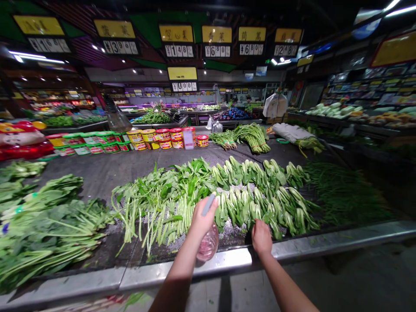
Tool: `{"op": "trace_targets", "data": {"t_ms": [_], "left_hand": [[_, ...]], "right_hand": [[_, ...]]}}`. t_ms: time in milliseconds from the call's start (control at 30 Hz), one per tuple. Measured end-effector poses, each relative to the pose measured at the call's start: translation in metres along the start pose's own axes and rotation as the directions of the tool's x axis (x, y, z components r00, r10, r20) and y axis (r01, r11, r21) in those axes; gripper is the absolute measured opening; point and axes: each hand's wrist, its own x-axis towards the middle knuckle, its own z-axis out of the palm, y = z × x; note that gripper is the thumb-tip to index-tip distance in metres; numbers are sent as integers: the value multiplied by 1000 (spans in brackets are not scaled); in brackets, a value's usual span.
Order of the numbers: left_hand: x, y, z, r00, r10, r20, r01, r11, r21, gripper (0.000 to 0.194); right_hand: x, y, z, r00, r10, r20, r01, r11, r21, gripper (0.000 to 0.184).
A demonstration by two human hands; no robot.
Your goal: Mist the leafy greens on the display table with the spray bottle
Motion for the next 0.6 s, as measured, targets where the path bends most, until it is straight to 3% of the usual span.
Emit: {"op": "trace_targets", "data": {"t_ms": [333,600], "left_hand": [[-10,-6,11,996,-41,79,39,999,31,39],[-2,-19,0,990,60,126,-49,995,-86,33]], "right_hand": [[2,-1,-2,1000,14,15,-15,999,41,35],[2,1,6,999,38,-11,-38,999,28,34]]}}
